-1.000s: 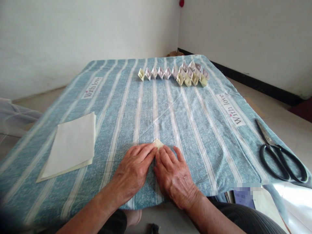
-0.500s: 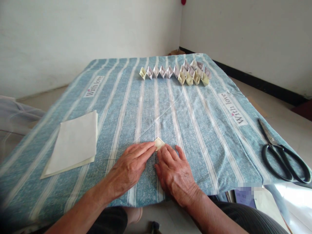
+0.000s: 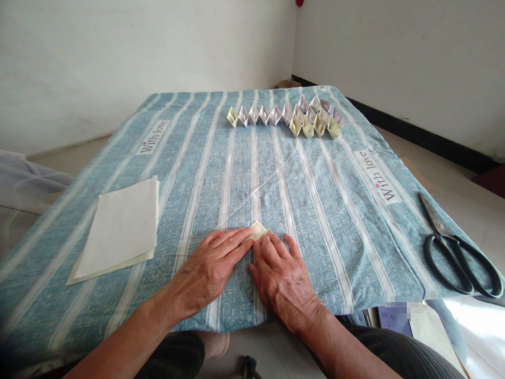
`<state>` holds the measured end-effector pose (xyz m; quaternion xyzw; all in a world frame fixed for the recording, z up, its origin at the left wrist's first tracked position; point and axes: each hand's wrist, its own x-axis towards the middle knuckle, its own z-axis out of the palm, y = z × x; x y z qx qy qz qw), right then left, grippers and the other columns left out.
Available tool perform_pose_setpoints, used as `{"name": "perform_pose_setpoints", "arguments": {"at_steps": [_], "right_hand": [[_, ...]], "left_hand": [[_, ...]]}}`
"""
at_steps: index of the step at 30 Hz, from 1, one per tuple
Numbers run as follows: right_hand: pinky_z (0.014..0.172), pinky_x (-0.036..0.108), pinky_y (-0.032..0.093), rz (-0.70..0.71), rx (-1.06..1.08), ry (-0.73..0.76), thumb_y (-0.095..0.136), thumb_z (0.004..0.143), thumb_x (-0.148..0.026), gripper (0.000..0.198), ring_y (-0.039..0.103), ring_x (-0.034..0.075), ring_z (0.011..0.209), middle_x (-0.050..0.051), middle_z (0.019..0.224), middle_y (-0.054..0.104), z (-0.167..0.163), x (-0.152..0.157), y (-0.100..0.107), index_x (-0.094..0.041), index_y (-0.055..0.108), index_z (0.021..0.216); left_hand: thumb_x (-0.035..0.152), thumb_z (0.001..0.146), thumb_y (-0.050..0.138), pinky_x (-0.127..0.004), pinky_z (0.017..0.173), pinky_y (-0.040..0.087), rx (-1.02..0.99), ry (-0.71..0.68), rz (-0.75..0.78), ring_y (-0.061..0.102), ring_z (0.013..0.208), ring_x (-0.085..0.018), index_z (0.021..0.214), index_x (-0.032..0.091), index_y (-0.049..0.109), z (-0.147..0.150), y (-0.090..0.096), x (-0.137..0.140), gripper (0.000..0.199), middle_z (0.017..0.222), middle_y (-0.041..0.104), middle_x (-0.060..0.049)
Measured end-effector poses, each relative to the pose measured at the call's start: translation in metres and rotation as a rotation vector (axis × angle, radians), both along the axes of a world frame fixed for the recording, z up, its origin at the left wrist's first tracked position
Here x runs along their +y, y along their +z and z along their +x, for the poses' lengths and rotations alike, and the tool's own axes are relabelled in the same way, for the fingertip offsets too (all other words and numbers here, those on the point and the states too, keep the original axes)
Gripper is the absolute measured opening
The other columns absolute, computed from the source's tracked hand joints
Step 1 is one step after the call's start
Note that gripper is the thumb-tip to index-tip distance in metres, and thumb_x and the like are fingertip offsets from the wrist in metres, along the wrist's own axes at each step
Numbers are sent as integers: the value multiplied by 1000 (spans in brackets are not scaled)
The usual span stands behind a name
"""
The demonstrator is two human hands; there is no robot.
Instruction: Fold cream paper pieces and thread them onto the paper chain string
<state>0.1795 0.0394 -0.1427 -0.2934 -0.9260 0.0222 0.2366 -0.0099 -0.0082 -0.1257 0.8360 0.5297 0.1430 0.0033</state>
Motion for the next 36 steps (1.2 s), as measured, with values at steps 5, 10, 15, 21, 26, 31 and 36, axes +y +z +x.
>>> {"name": "perform_pose_setpoints", "arguments": {"at_steps": [5, 10, 15, 21, 26, 31, 36], "right_hand": [[100, 49, 44, 26, -10, -1, 45, 97, -22, 31, 57, 28, 114, 15, 120, 65, -2, 0, 3, -8, 60, 120], [99, 49, 46, 35, 5, -10, 46, 96, -23, 30, 57, 28, 111, 16, 117, 66, -3, 0, 1, -6, 61, 115], [101, 49, 46, 17, 30, -33, 45, 96, -24, 31, 57, 28, 114, 16, 118, 65, -2, -2, -3, -7, 59, 118], [100, 49, 47, 13, 47, -31, 45, 96, -24, 33, 56, 29, 114, 17, 119, 64, -1, -1, -5, -6, 58, 120], [100, 49, 47, 28, 47, -28, 46, 96, -24, 33, 57, 30, 113, 18, 118, 65, -2, -1, -4, -3, 59, 118], [98, 49, 48, 43, 52, -35, 46, 95, -23, 33, 57, 31, 113, 19, 116, 65, -3, -1, -3, -2, 60, 117], [95, 47, 50, 70, 70, -42, 46, 96, -25, 34, 58, 31, 109, 19, 112, 66, -2, 1, -4, -1, 61, 115]], "left_hand": [[9, 94, 40, -49, 99, 47, 10, 14, 47, 53, 126, -28, 123, 9, 59, 4, 0, 0, 34, 137, 57, -16], [9, 95, 38, -47, 98, 49, -9, 25, 74, 55, 124, -27, 121, 8, 60, 7, 1, 1, 34, 134, 60, -15], [8, 95, 38, -47, 99, 49, -22, 31, 95, 56, 123, -25, 120, 10, 61, 5, 1, 0, 34, 132, 61, -14], [5, 94, 38, -47, 94, 52, 5, 61, 157, 58, 121, -28, 118, 7, 63, 0, -2, -3, 35, 129, 64, -15], [4, 93, 39, -50, 92, 51, 44, 81, 168, 57, 122, -30, 115, 7, 64, -1, -2, -6, 34, 130, 63, -15], [5, 93, 39, -51, 92, 51, 74, 114, 172, 56, 123, -32, 115, 7, 64, -1, -1, -9, 34, 131, 62, -15], [5, 93, 36, -49, 91, 52, 89, 129, 204, 58, 121, -31, 112, 6, 65, -1, -1, -10, 34, 128, 64, -17]]}}
